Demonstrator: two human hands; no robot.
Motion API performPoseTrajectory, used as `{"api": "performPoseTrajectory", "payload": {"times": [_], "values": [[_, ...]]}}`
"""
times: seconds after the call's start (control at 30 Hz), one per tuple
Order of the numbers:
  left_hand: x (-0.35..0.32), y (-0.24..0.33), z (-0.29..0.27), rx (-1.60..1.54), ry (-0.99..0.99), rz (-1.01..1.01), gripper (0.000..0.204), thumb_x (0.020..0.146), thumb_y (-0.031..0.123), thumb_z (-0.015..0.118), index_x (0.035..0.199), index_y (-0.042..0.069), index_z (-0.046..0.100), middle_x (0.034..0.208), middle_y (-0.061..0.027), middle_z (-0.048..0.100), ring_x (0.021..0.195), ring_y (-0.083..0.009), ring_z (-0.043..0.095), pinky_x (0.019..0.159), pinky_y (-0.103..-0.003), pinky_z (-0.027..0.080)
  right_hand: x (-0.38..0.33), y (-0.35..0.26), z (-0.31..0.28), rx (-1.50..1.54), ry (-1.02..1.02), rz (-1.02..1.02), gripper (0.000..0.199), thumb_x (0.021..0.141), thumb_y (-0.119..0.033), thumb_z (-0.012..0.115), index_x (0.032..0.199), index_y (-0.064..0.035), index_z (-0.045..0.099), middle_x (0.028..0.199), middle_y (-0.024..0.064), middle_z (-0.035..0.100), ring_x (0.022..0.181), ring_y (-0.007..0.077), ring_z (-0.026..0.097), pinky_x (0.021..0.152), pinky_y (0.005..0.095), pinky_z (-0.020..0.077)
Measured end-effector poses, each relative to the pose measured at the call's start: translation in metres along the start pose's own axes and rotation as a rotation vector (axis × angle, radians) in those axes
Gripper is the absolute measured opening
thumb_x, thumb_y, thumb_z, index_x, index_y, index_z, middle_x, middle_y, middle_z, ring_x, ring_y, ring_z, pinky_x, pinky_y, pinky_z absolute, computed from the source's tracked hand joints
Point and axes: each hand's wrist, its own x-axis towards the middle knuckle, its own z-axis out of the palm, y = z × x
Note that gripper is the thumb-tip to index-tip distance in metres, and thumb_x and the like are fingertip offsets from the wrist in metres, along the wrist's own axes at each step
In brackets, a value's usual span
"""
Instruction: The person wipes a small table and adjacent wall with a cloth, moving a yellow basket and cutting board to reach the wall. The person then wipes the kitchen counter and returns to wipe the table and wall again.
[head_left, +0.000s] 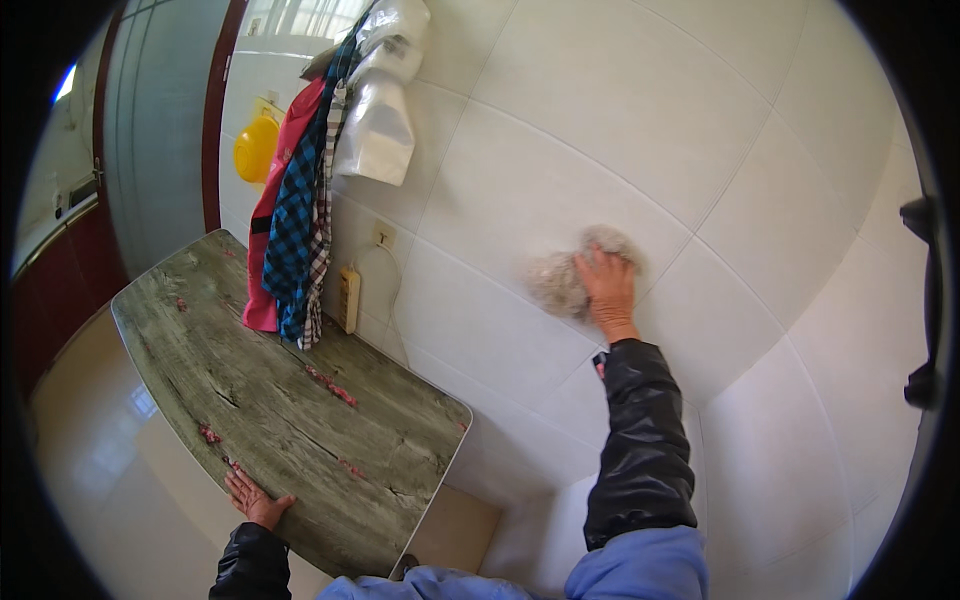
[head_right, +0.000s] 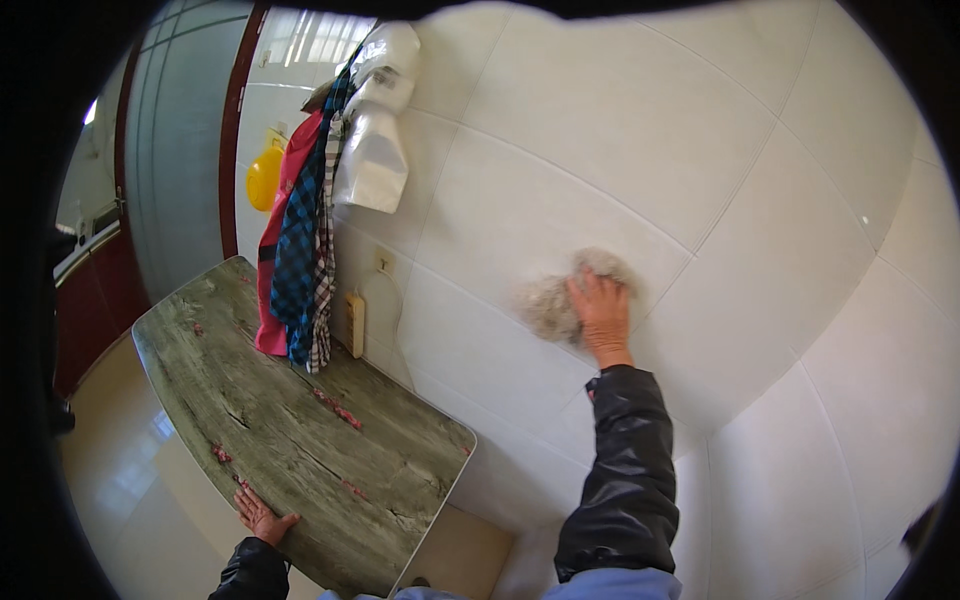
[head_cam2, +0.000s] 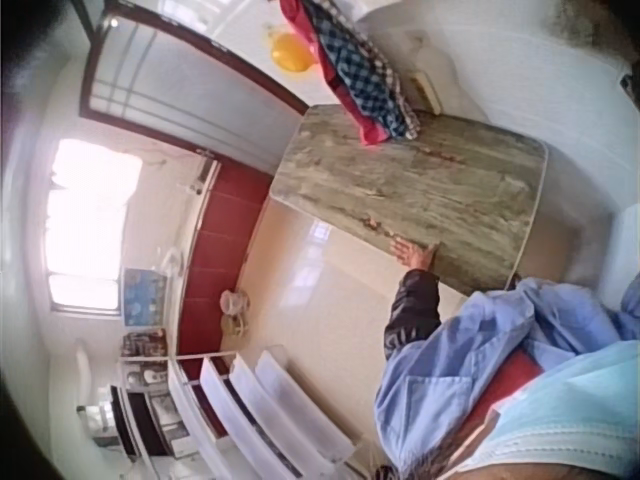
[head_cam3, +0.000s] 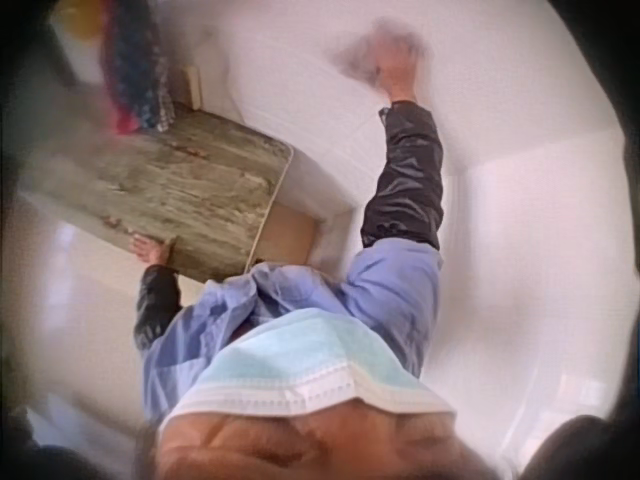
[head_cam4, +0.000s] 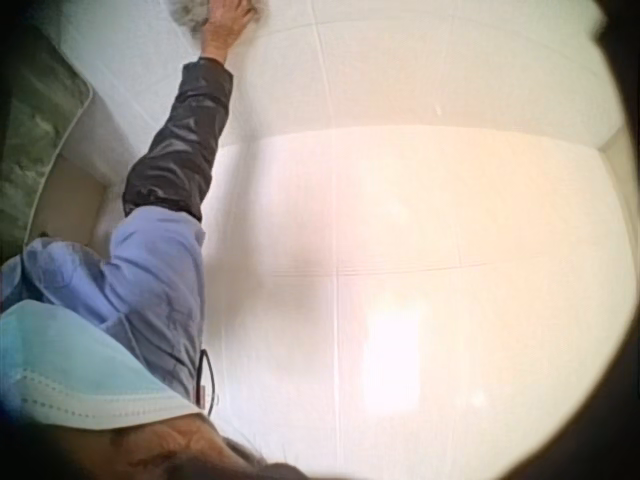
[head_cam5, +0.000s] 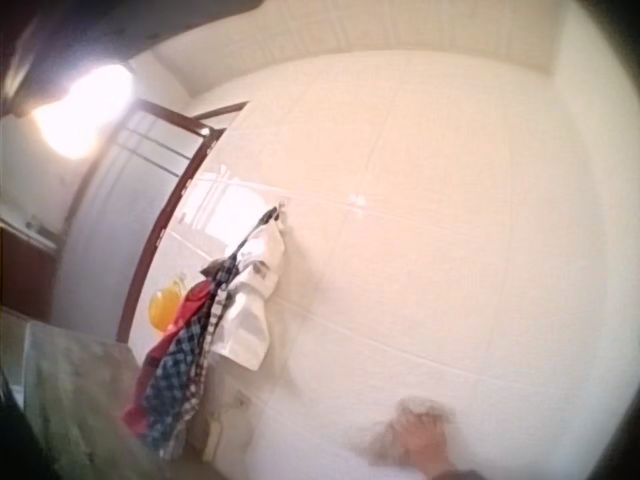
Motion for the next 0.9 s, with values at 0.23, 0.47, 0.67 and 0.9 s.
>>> {"api": "performPoseTrajectory", "payload": {"times": [0.23,0.47,0.67,0.9], "values": [[0.004,0.007,0.004,0.055,0.012,-0.046,0.159,0.048,0.05,0.094,0.156,-0.002,-0.01,0.164,-0.024,-0.011,0.153,-0.0369,-0.015,0.118,-0.058,-0.002,0.086,0.197,-0.053,0.202,0.533,0.603,0.046,0.086,-0.017,0.064,0.13,-0.0073,0.059,0.143,0.0191,0.049,0.129,0.0369,0.048,0.109,0.0491,0.0363],[0.015,0.055,0.007,0.125,-0.098,-0.145,0.154,0.053,0.054,0.091,0.156,-0.004,-0.008,0.164,-0.026,-0.012,0.152,-0.0375,-0.016,0.118,-0.06,0.001,0.098,0.133,-0.019,-0.029,0.462,0.135,0.026,0.088,-0.01,0.057,0.112,-0.0065,0.066,0.128,0.0146,0.061,0.104,0.0354,0.057,0.092,0.0508,0.043],[-0.006,0.119,0.043,0.135,-0.133,0.001,0.15,0.057,0.056,0.089,0.156,-0.004,-0.006,0.165,-0.0234,-0.012,0.153,-0.0358,-0.016,0.118,-0.062,-0.001,-0.007,0.056,-0.017,0.096,0.072,-0.149,0.048,0.081,-0.01,0.058,0.128,-0.0121,0.061,0.132,0.012,0.057,0.108,0.0325,0.056,0.094,0.0504,0.0434],[-0.009,0.114,0.035,0.128,-0.123,0.035,0.151,0.055,0.057,0.089,0.157,-0.002,-0.006,0.165,-0.0214,-0.011,0.153,-0.035,-0.014,0.119,-0.061,0.001,-0.035,0.189,-0.061,-0.044,0.36,0.445,0.046,0.084,-0.018,0.066,0.129,-0.012,0.06,0.134,0.0162,0.054,0.119,0.0375,0.051,0.101,0.0524,0.0403]]}}
